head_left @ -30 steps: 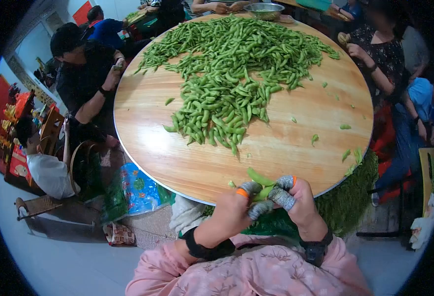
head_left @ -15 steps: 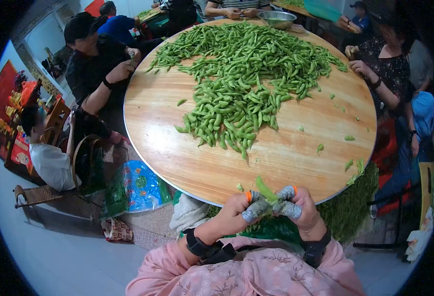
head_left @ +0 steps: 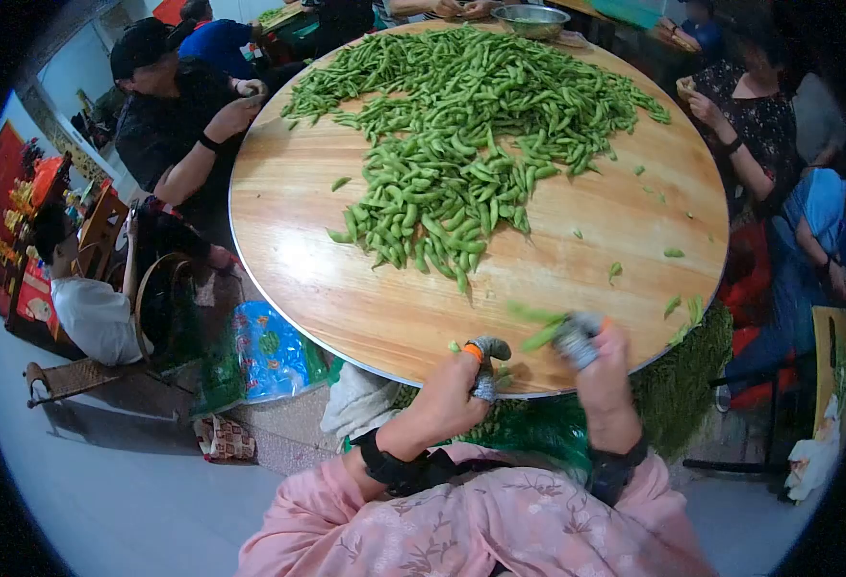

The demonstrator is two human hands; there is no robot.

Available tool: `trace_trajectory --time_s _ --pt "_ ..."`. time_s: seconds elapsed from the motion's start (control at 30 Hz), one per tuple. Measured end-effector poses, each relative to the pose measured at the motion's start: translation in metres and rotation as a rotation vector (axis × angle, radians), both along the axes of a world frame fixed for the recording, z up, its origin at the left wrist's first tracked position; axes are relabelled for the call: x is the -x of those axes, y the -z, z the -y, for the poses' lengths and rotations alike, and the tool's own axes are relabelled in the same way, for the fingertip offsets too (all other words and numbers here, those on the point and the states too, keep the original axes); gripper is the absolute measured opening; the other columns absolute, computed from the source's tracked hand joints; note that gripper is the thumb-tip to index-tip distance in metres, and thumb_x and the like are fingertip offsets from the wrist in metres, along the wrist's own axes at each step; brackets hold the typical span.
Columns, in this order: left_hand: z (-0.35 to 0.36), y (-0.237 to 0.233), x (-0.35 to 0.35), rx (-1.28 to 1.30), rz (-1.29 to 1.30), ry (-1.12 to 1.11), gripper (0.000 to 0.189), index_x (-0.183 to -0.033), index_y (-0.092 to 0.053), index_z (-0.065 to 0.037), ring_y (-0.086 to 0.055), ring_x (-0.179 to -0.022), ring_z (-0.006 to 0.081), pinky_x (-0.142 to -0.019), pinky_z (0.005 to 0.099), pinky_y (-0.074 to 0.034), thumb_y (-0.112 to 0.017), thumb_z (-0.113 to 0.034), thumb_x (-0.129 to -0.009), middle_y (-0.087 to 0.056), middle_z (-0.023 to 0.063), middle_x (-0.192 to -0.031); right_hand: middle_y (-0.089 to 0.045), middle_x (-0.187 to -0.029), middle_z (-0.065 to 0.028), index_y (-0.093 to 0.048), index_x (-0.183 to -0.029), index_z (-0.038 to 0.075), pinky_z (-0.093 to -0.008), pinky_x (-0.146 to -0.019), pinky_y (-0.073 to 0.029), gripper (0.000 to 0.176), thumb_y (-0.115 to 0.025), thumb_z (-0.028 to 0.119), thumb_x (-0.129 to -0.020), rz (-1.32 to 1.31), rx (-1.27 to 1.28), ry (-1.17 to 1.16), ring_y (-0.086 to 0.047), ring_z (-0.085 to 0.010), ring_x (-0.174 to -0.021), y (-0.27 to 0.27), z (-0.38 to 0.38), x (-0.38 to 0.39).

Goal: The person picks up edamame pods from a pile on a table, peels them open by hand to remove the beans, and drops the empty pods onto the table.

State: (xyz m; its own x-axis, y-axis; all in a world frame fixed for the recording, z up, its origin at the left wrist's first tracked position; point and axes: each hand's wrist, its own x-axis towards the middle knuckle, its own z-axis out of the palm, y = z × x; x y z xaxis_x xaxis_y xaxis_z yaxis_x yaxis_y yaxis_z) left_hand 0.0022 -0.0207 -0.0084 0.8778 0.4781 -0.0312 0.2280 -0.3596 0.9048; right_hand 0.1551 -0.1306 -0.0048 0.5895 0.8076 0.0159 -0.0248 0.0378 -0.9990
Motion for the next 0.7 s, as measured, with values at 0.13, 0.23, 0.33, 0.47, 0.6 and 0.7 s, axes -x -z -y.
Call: trace_trajectory --time_s 0.13,0.23,0.33,0.47,0.6,0.7 --pt "0.004 -0.002 0.011 -0.197 0.181 0.211 0.025 -0.094 -0.054 -0.002 -0.055 -0.066 0.0232 -0.06 0.0297 -0.044 -0.053 -0.002 -0.069 -0.054 0.011 -0.073 -0.056 -0.08 -0.0037 -0.05 -0.098 -0.004 -0.0228 -0.064 -0.042 0.025 -0.052 0.0 -0.074 0.324 0.142 0.298 -0.052 -0.0097 -0.071 -0.003 0.035 -0.062" --pt "-0.009 -0.018 0.009 -0.327 0.171 0.195 0.02 -0.09 -0.057 -0.004 -0.055 -0.065 0.0284 -0.058 0.0326 -0.044 -0.055 -0.007 -0.07 -0.053 0.0143 -0.071 -0.056 -0.085 -0.0061 -0.046 -0.106 -0.004 -0.0239 -0.07 -0.042 0.032 -0.051 -0.001 -0.075 0.513 0.347 0.478 -0.052 -0.0121 -0.075 -0.01 0.068 -0.096" --pt "-0.043 -0.022 -0.009 -0.494 0.069 0.042 0.019 -0.089 -0.057 -0.005 -0.054 -0.065 0.0306 -0.058 0.0354 -0.044 -0.057 -0.008 -0.07 -0.054 0.0147 -0.073 -0.056 -0.087 -0.0064 -0.047 -0.105 -0.004 -0.023 -0.071 -0.041 0.031 -0.051 -0.001 -0.075 0.572 0.241 0.611 -0.051 -0.0121 -0.076 -0.009 0.088 -0.102" --pt "-0.085 -0.037 -0.052 -0.738 -0.015 -0.055 0.019 -0.083 -0.056 -0.004 -0.053 -0.065 0.0327 -0.056 0.0384 -0.043 -0.059 -0.017 -0.07 -0.054 0.0157 -0.074 -0.056 -0.087 -0.0062 -0.049 -0.103 -0.004 -0.0231 -0.07 -0.042 0.029 -0.051 -0.001 -0.075 0.473 0.259 0.552 -0.051 -0.0121 -0.075 -0.005 0.092 -0.089" --pt "-0.116 -0.015 -0.082 -0.986 -0.248 0.04 0.014 -0.073 -0.053 -0.002 -0.054 -0.064 0.0337 -0.055 0.0395 -0.043 -0.057 -0.012 -0.064 -0.054 0.0168 -0.068 -0.056 -0.088 -0.0059 -0.051 -0.101 -0.003 -0.0232 -0.07 -0.042 0.028 -0.053 -0.001 -0.074 0.382 0.18 0.402 -0.051 -0.0112 -0.074 -0.01 0.069 -0.056" --pt "-0.117 -0.018 -0.088 -0.999 -0.269 0.083 0.011 -0.068 -0.052 -0.002 -0.054 -0.064 0.0345 -0.054 0.0401 -0.042 -0.052 -0.003 -0.057 -0.054 0.017 -0.064 -0.057 -0.086 -0.0064 -0.052 -0.099 -0.003 -0.0234 -0.069 -0.043 0.026 -0.053 -0.001 -0.073 0.354 0.178 0.287 -0.052 -0.011 -0.074 -0.007 0.049 -0.037"
